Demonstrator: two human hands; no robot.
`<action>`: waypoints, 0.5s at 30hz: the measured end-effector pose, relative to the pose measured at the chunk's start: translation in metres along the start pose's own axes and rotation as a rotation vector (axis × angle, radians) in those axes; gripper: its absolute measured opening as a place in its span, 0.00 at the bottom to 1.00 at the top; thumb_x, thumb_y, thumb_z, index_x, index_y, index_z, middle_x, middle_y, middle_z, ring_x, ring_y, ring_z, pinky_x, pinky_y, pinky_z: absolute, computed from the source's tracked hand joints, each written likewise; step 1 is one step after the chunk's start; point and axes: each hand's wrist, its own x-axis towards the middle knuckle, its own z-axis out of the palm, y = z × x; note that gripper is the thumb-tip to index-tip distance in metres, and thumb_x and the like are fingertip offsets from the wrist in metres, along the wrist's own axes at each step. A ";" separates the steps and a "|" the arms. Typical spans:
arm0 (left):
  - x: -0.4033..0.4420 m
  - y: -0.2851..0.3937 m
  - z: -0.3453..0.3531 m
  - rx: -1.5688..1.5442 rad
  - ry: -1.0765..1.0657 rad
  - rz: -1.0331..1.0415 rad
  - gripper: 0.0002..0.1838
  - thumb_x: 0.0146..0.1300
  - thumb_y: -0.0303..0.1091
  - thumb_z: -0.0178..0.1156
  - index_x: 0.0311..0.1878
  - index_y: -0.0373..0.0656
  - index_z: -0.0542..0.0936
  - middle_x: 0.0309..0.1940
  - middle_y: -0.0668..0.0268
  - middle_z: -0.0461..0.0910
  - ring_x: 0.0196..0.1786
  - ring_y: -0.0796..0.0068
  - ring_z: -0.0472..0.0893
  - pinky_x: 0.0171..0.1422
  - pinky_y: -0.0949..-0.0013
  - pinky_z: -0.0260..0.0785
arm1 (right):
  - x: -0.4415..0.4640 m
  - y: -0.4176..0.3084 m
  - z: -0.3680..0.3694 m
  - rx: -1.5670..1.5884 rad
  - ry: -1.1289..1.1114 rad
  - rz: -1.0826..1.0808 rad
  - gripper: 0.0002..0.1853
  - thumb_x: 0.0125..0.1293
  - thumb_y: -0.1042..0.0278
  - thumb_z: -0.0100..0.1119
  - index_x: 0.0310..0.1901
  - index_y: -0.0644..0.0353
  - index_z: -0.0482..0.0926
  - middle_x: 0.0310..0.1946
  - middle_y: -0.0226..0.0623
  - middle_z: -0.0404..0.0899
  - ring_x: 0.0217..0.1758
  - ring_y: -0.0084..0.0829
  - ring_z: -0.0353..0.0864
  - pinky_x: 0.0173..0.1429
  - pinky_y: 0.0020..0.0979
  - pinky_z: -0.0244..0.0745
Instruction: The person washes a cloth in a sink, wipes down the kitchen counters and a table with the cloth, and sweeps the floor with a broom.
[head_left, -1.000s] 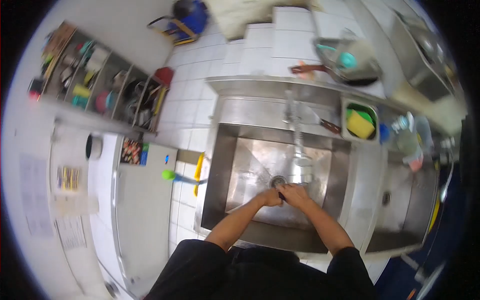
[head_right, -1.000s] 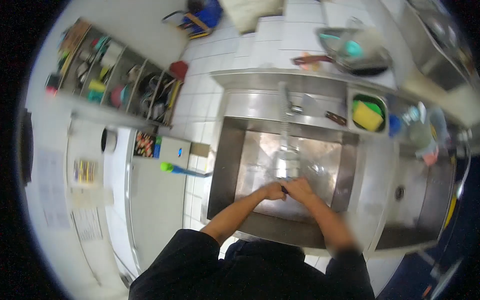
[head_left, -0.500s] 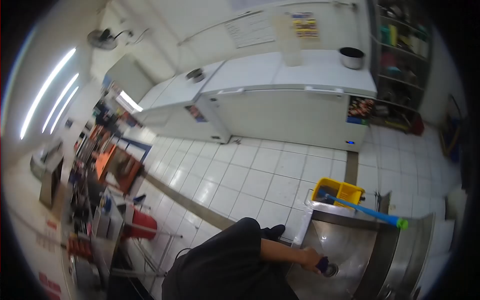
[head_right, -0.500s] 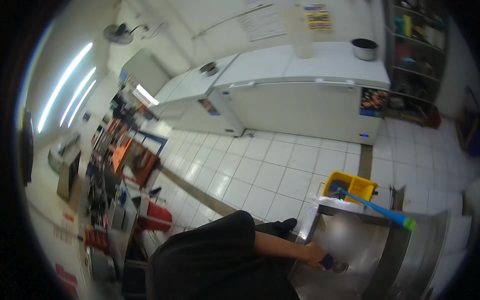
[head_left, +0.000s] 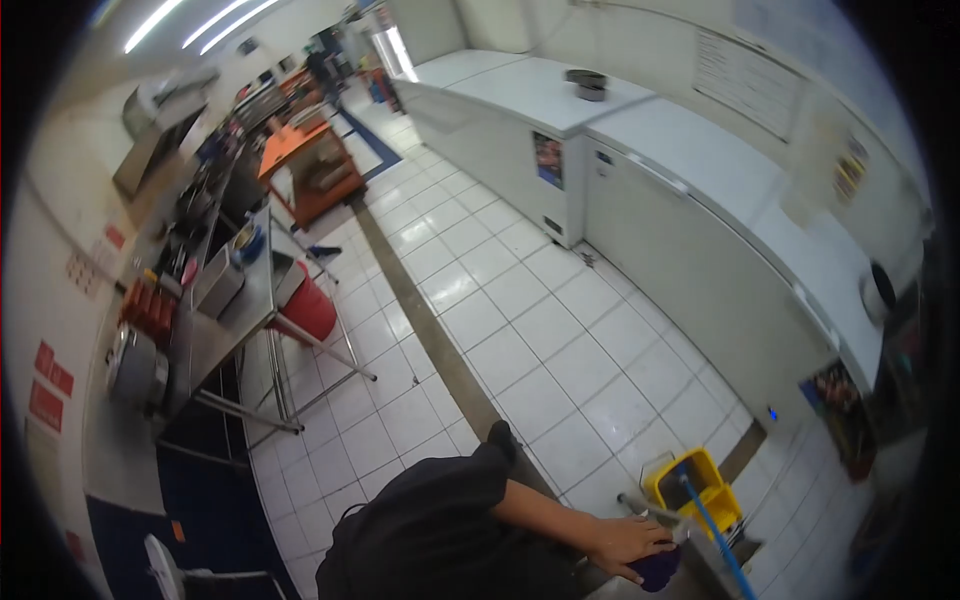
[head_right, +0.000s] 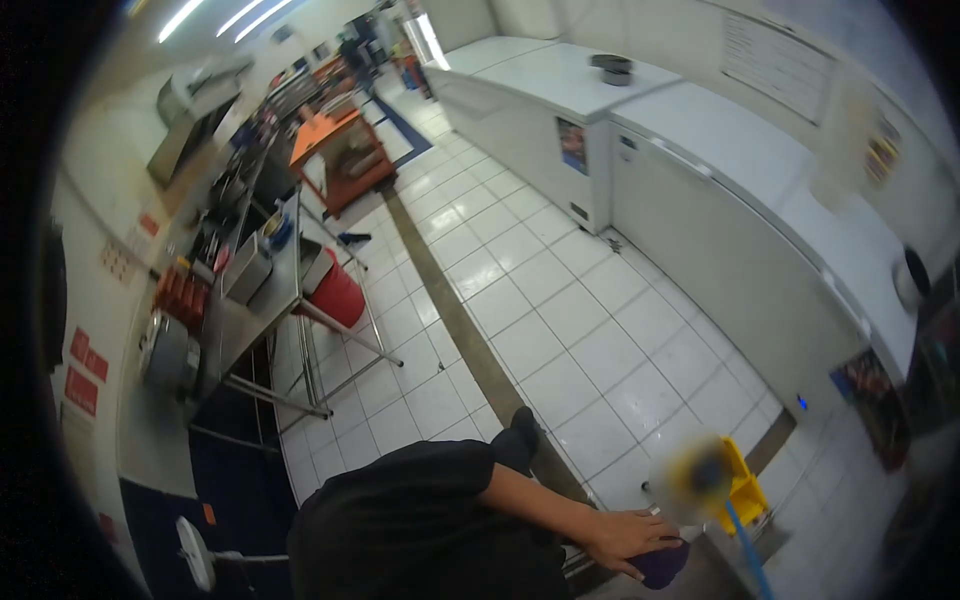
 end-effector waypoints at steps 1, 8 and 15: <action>-0.019 0.001 -0.050 -0.005 0.010 -0.088 0.43 0.62 0.49 0.63 0.70 0.31 0.59 0.65 0.43 0.62 0.66 0.47 0.65 0.69 0.50 0.60 | -0.006 -0.023 0.029 0.027 -0.048 -0.008 0.21 0.76 0.68 0.49 0.66 0.70 0.68 0.61 0.49 0.75 0.63 0.44 0.75 0.68 0.38 0.69; -0.173 -0.120 -0.230 -0.124 0.219 -0.232 0.20 0.61 0.39 0.64 0.51 0.39 0.72 0.52 0.52 0.72 0.58 0.52 0.73 0.55 0.57 0.68 | -0.062 -0.177 0.228 0.279 -0.357 -0.071 0.22 0.76 0.67 0.50 0.66 0.70 0.68 0.60 0.48 0.75 0.62 0.43 0.76 0.66 0.38 0.70; -0.280 -0.191 -0.416 -0.327 0.542 -0.357 0.23 0.53 0.42 0.71 0.46 0.41 0.73 0.31 0.52 0.78 0.39 0.47 0.80 0.43 0.52 0.70 | -0.095 -0.402 0.438 0.397 -0.875 0.124 0.28 0.76 0.50 0.52 0.59 0.72 0.72 0.51 0.41 0.77 0.52 0.29 0.77 0.56 0.31 0.75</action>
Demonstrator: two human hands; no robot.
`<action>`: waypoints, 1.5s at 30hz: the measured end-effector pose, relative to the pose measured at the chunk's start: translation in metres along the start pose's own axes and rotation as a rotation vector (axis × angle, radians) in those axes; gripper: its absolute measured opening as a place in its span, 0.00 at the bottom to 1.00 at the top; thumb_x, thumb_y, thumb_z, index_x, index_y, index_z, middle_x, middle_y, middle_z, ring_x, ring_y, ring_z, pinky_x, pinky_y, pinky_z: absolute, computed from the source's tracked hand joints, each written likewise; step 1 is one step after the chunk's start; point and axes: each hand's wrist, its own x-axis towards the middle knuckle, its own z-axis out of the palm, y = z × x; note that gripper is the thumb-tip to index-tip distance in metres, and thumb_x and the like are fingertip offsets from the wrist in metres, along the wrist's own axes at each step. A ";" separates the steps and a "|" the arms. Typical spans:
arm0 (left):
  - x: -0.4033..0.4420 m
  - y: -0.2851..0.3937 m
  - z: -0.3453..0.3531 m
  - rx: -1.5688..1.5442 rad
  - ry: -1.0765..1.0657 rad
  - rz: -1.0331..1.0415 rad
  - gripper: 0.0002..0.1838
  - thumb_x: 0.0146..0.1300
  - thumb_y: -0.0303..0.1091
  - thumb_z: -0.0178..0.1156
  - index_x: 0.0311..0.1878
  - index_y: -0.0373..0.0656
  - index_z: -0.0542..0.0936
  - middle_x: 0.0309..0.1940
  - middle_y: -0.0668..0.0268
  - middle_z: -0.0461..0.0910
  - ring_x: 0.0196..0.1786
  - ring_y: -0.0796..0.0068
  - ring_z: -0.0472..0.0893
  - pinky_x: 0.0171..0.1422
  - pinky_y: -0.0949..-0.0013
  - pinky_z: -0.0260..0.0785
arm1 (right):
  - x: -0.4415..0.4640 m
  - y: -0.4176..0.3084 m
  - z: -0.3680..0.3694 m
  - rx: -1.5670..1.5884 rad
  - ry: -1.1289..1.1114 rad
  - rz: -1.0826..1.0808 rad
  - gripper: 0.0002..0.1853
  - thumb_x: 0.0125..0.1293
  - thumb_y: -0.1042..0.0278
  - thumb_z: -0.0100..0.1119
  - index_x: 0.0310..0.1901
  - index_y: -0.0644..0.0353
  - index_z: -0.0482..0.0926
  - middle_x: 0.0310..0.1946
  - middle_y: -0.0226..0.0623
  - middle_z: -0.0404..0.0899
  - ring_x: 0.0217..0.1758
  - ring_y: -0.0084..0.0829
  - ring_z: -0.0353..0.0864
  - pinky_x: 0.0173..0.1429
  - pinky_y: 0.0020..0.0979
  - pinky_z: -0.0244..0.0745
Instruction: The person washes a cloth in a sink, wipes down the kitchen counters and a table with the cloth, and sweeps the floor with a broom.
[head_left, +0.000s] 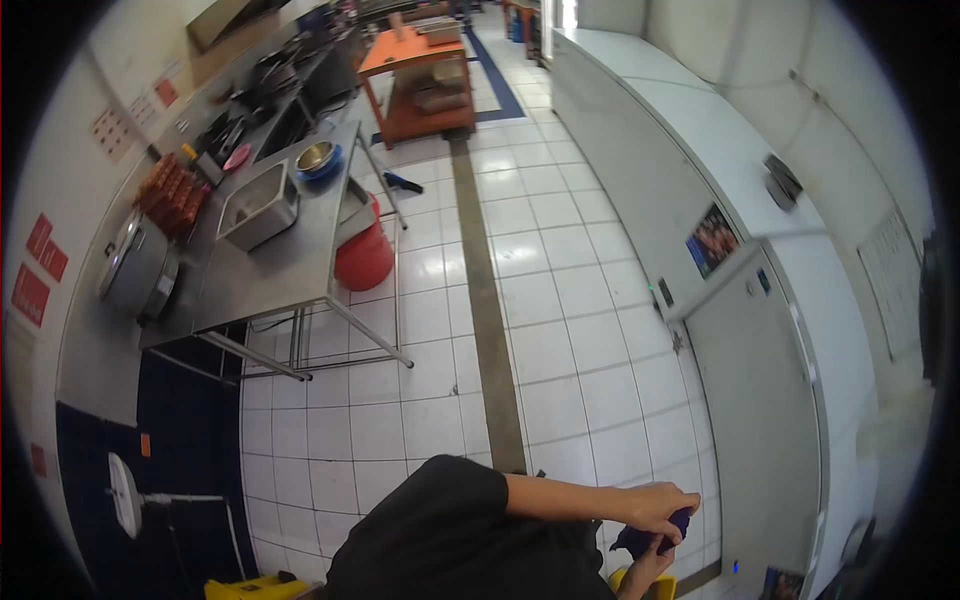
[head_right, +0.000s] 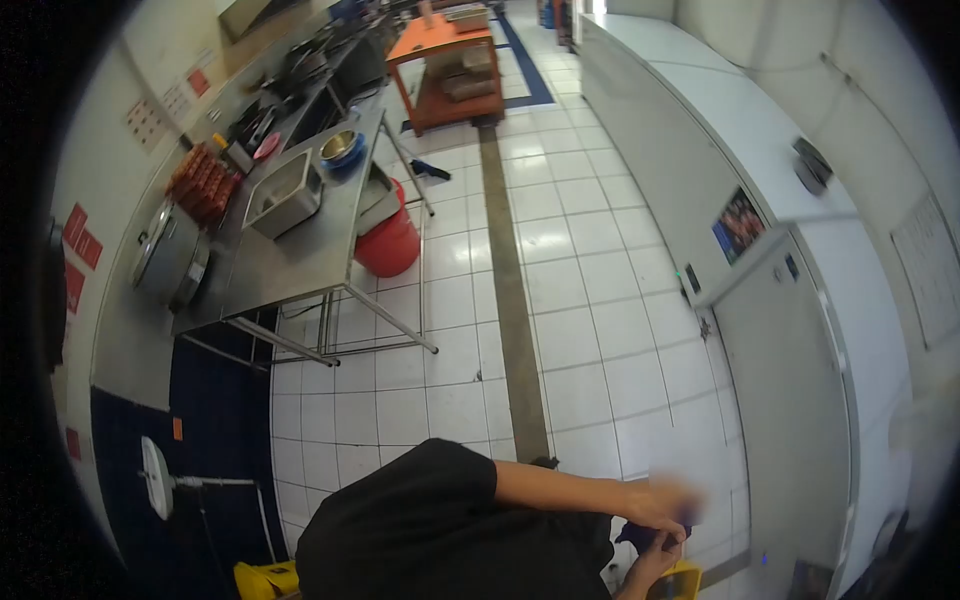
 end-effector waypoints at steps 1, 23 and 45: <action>0.003 -0.005 -0.034 0.071 -0.008 -0.037 0.24 0.53 0.43 0.71 0.47 0.41 0.73 0.34 0.51 0.78 0.41 0.47 0.80 0.44 0.52 0.70 | 0.021 -0.009 0.018 -0.005 -0.031 -0.008 0.28 0.76 0.50 0.52 0.59 0.72 0.72 0.51 0.41 0.77 0.52 0.29 0.77 0.56 0.31 0.75; -0.223 -0.126 -0.653 -0.431 1.873 -0.086 0.08 0.72 0.34 0.59 0.47 0.41 0.76 0.37 0.69 0.80 0.39 0.81 0.78 0.45 0.75 0.71 | 0.393 -0.269 0.836 0.240 -1.294 0.507 0.20 0.70 0.48 0.61 0.47 0.56 0.72 0.34 0.29 0.74 0.34 0.24 0.75 0.40 0.30 0.76; -0.337 -0.320 -1.007 -1.570 1.635 1.016 0.22 0.73 0.55 0.47 0.50 0.50 0.81 0.41 0.63 0.84 0.40 0.70 0.84 0.44 0.67 0.79 | 0.322 -0.242 1.351 -0.291 -1.993 1.639 0.32 0.69 0.36 0.52 0.60 0.57 0.74 0.54 0.44 0.78 0.52 0.39 0.82 0.53 0.41 0.80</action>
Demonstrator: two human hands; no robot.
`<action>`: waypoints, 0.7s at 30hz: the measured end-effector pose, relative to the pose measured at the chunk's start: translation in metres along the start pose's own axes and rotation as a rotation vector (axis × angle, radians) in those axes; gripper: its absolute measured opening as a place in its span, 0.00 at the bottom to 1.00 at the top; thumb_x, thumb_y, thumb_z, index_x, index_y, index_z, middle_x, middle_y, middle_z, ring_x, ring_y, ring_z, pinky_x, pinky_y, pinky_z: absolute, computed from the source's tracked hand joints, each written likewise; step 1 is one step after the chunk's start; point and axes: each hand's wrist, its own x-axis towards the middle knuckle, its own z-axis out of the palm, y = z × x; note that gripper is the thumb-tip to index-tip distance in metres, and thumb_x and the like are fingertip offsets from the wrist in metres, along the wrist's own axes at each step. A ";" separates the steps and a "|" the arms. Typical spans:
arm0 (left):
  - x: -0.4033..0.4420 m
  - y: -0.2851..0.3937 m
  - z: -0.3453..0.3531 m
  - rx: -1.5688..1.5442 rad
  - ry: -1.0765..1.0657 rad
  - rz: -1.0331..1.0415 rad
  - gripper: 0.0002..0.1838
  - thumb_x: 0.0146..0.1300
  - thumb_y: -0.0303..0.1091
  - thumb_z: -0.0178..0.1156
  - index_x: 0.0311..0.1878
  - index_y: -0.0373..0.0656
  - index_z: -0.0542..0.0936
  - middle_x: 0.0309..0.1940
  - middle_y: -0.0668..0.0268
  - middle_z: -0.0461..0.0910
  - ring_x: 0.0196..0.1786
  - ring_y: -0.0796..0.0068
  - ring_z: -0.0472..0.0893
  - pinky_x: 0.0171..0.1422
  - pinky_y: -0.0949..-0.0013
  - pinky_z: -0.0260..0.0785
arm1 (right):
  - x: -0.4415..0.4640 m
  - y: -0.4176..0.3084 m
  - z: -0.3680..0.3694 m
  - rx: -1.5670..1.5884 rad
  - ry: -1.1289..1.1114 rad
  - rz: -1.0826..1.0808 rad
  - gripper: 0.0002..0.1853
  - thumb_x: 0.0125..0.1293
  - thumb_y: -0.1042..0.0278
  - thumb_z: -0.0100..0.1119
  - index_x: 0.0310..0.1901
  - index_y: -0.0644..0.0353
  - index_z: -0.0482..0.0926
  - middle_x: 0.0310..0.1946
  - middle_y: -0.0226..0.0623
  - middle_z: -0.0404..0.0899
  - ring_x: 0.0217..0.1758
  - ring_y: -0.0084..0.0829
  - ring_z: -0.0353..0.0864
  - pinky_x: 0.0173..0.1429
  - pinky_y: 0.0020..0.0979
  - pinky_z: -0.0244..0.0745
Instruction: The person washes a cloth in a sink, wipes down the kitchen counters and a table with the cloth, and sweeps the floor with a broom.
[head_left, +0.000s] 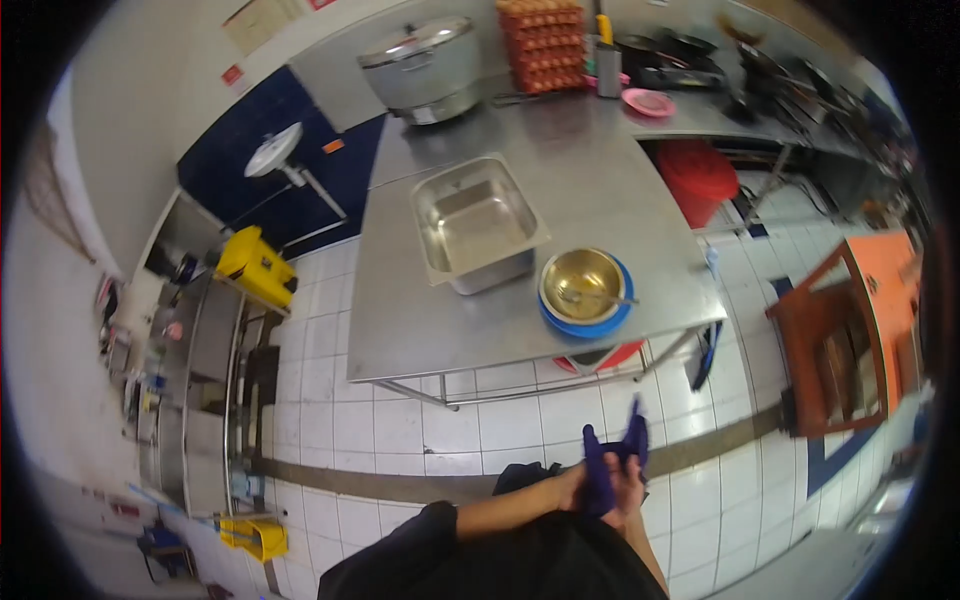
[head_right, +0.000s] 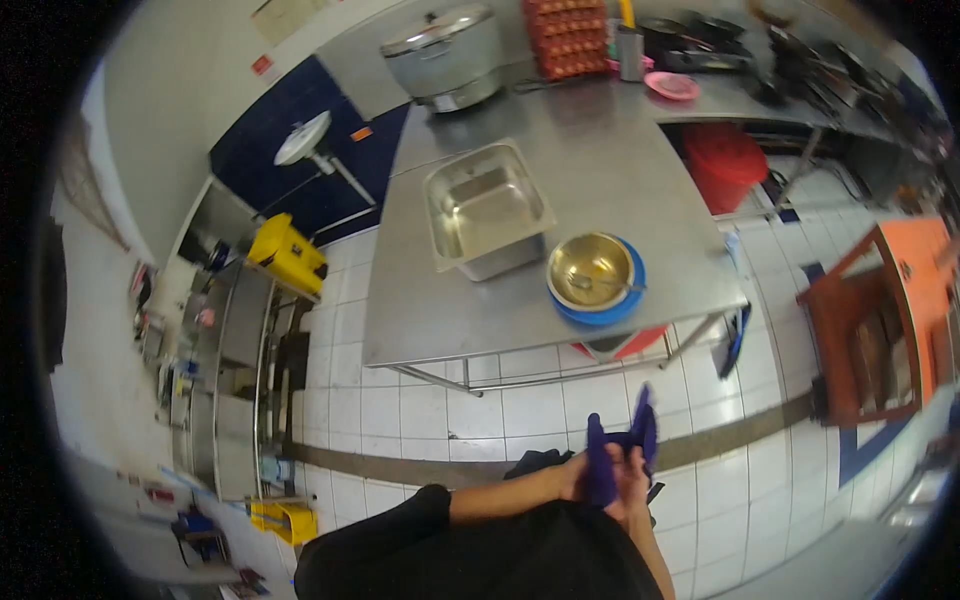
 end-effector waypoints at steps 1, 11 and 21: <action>-0.004 0.013 -0.015 -0.157 -0.077 0.094 0.25 0.73 0.58 0.45 0.52 0.48 0.81 0.45 0.60 0.84 0.44 0.67 0.85 0.50 0.62 0.80 | 0.010 -0.004 0.044 -0.198 0.011 0.178 0.33 0.70 0.36 0.51 0.63 0.58 0.72 0.51 0.43 0.79 0.51 0.38 0.82 0.53 0.39 0.80; -0.218 0.073 0.001 0.030 0.820 1.267 0.43 0.62 0.72 0.48 0.57 0.35 0.78 0.59 0.44 0.75 0.64 0.46 0.73 0.71 0.44 0.60 | 0.150 0.054 0.170 -1.138 -0.980 0.988 0.31 0.74 0.54 0.56 0.74 0.50 0.59 0.65 0.39 0.68 0.65 0.30 0.70 0.67 0.43 0.71; -0.298 0.358 -0.021 1.390 2.366 0.469 0.58 0.59 0.78 0.45 0.67 0.21 0.64 0.74 0.28 0.44 0.78 0.31 0.37 0.74 0.27 0.20 | 0.379 0.058 0.270 -0.606 0.315 0.224 0.43 0.67 0.34 0.55 0.74 0.50 0.52 0.66 0.51 0.61 0.66 0.51 0.69 0.68 0.53 0.70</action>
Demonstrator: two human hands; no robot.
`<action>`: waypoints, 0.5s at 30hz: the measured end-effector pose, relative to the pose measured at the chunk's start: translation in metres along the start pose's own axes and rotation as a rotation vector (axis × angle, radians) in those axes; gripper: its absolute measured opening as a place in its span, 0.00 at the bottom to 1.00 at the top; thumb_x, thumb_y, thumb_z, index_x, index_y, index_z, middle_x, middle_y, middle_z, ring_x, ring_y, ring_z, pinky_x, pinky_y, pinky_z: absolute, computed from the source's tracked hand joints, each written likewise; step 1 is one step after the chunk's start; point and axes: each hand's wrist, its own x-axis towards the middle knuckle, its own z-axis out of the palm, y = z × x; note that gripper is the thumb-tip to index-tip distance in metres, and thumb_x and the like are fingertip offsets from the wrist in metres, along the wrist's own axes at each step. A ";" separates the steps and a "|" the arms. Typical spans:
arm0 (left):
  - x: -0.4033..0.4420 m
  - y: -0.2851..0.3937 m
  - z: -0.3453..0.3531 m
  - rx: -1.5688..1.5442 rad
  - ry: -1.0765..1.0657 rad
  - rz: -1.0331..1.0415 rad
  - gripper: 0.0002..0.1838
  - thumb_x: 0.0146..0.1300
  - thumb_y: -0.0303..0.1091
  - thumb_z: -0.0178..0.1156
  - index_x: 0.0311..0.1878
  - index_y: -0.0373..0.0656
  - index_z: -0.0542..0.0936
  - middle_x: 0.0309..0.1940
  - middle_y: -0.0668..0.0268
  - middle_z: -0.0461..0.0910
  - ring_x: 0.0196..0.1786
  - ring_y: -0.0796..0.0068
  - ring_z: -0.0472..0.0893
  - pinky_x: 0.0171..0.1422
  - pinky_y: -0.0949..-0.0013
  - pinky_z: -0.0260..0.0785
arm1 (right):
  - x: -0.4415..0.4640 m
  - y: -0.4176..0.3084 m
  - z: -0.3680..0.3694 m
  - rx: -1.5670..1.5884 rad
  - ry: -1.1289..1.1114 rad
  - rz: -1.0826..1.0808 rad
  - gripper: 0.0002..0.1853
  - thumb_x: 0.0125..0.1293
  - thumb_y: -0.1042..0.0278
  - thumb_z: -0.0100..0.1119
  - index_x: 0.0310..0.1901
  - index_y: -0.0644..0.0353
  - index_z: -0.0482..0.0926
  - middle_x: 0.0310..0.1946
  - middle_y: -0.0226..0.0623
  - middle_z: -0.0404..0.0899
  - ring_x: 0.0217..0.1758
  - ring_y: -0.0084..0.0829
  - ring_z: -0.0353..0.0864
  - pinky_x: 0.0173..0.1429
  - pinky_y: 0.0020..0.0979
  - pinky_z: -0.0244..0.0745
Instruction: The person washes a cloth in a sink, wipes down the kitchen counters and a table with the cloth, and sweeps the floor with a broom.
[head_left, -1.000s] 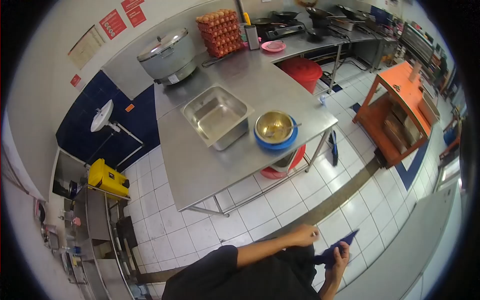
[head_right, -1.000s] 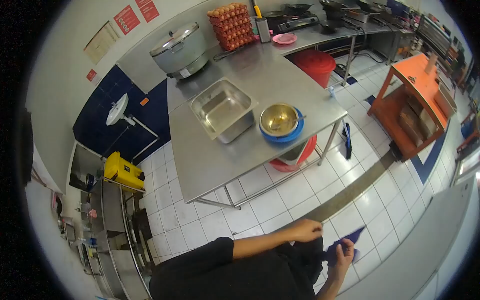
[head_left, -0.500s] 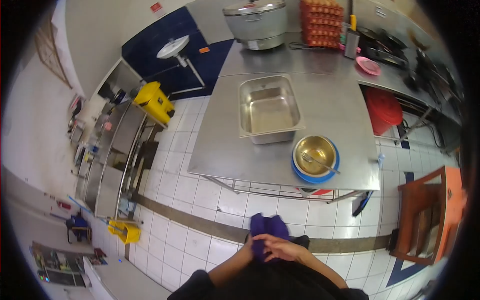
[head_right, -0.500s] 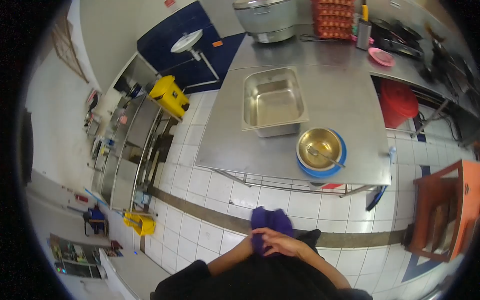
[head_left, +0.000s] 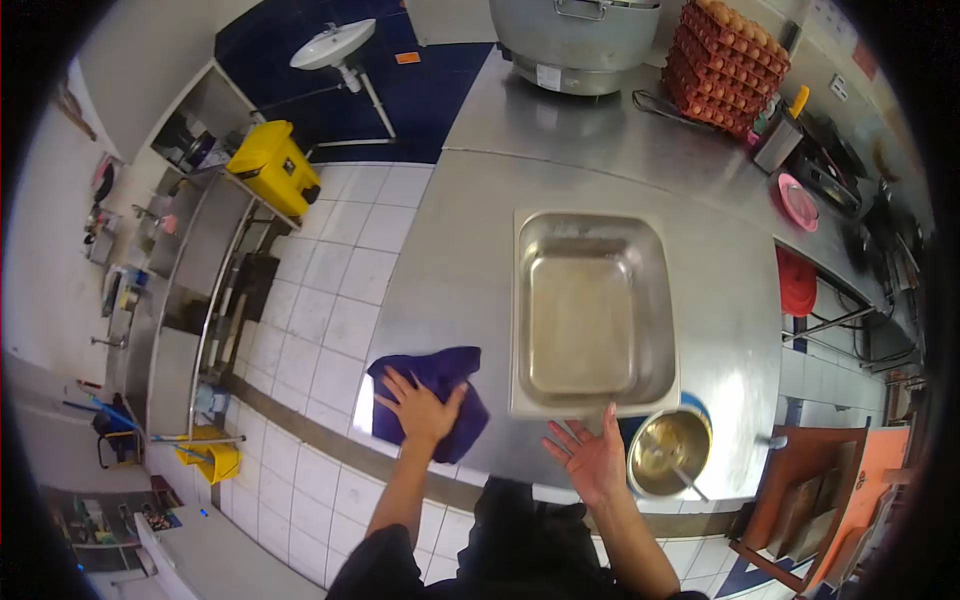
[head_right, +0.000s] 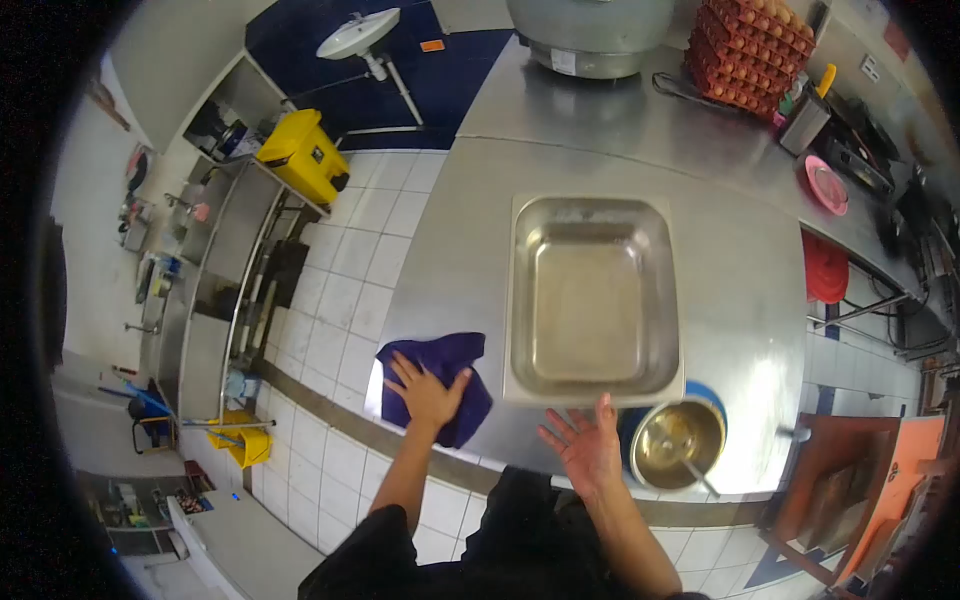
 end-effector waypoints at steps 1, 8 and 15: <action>0.038 0.006 0.007 -0.038 0.107 -0.033 0.59 0.60 0.77 0.44 0.72 0.24 0.57 0.76 0.31 0.38 0.79 0.32 0.36 0.74 0.27 0.19 | 0.014 -0.011 0.007 0.029 0.038 -0.021 0.43 0.67 0.33 0.55 0.73 0.52 0.55 0.65 0.50 0.64 0.65 0.50 0.70 0.68 0.53 0.70; 0.338 0.172 0.009 -0.162 0.323 -0.043 0.54 0.64 0.73 0.42 0.76 0.31 0.53 0.78 0.41 0.43 0.79 0.34 0.38 0.74 0.26 0.25 | 0.046 -0.032 0.015 0.040 0.319 -0.122 0.11 0.70 0.66 0.48 0.45 0.66 0.72 0.51 0.51 0.76 0.53 0.45 0.80 0.53 0.48 0.82; 0.170 0.219 0.025 -0.120 0.114 0.946 0.44 0.56 0.65 0.56 0.73 0.51 0.66 0.78 0.56 0.52 0.80 0.37 0.40 0.73 0.22 0.24 | 0.021 -0.091 0.044 -0.015 0.281 -0.365 0.13 0.73 0.61 0.50 0.40 0.64 0.77 0.44 0.47 0.80 0.42 0.45 0.85 0.42 0.46 0.87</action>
